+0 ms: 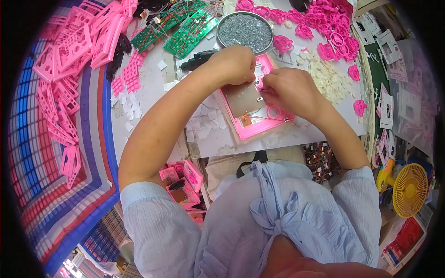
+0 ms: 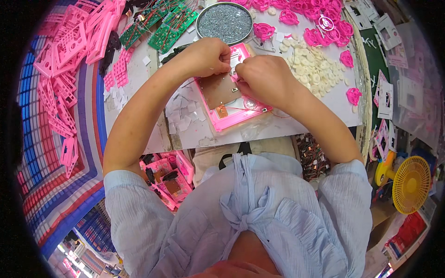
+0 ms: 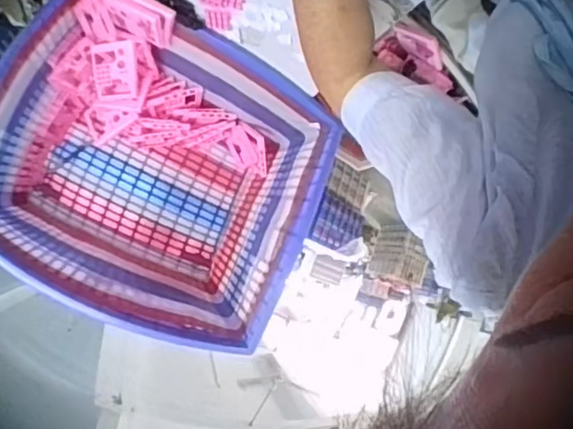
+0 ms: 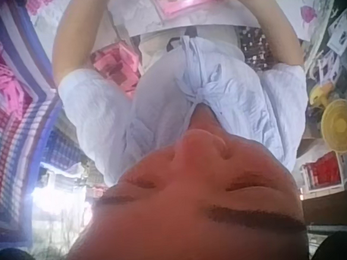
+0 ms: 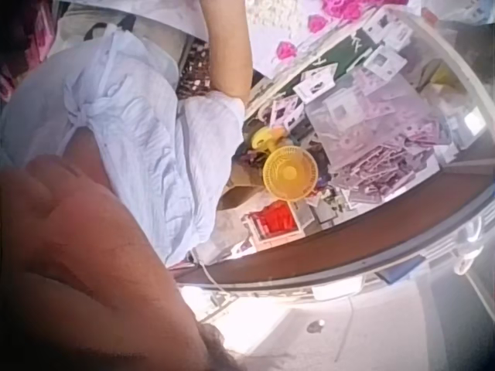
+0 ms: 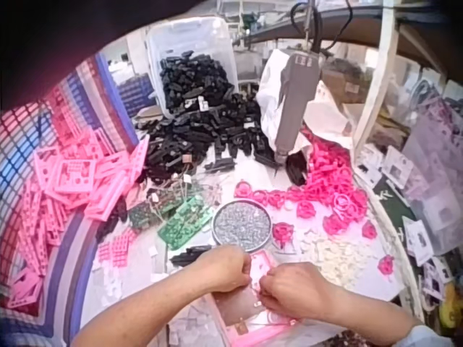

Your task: Assembling toy calculators by placing components like circuits and keypads into plastic housings.

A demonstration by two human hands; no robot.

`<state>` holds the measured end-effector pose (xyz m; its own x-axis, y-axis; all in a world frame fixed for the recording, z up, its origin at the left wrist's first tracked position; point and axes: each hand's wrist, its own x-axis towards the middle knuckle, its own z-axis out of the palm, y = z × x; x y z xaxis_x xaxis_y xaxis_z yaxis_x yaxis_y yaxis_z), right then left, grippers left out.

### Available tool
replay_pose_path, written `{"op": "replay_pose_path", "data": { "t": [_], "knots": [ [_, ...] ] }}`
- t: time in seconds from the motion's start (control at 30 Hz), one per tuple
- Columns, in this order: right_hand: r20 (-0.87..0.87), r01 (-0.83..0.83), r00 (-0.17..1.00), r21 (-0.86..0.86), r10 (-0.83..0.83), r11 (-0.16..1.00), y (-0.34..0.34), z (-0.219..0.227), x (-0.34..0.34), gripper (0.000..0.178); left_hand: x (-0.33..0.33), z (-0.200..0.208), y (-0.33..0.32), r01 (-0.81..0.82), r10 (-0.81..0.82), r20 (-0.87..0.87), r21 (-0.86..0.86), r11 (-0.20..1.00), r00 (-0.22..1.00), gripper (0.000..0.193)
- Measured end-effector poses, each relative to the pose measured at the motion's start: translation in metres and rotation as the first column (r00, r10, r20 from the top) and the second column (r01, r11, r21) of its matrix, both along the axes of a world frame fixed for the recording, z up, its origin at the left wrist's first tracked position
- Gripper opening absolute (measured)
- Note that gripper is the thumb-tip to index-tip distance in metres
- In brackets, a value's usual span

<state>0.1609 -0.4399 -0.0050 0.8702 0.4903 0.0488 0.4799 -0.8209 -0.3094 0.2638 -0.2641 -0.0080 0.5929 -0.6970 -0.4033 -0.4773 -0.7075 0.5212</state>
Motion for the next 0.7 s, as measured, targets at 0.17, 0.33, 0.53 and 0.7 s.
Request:
{"op": "replay_pose_path", "data": {
  "t": [0.17, 0.33, 0.53, 0.7],
  "knots": [
    [0.007, -0.037, 0.999, -0.045, 0.037, 0.998, 0.003, -0.001, 0.001, 0.014, 0.0, -0.003, 0.001, -0.004, 0.004, 0.019, -0.006, 1.0, 1.0, 0.011],
    [0.054, -0.084, 0.994, -0.116, 0.091, 0.99, 0.006, 0.001, 0.002, 0.014, 0.001, 0.002, -0.001, -0.009, 0.009, -0.01, 0.037, 0.999, 1.0, 0.016],
    [-0.159, 0.092, 0.985, 0.15, -0.068, 0.984, -0.001, 0.002, 0.02, 0.01, -0.001, 0.004, 0.001, -0.035, 0.035, -0.01, 0.066, 0.997, 0.999, 0.017],
    [0.045, 0.013, 0.999, 0.341, -0.03, 0.94, -0.013, -0.032, 0.02, 0.012, -0.001, 0.004, -0.001, -0.004, 0.004, 0.009, 0.038, 0.999, 1.0, 0.017]
  ]
}}
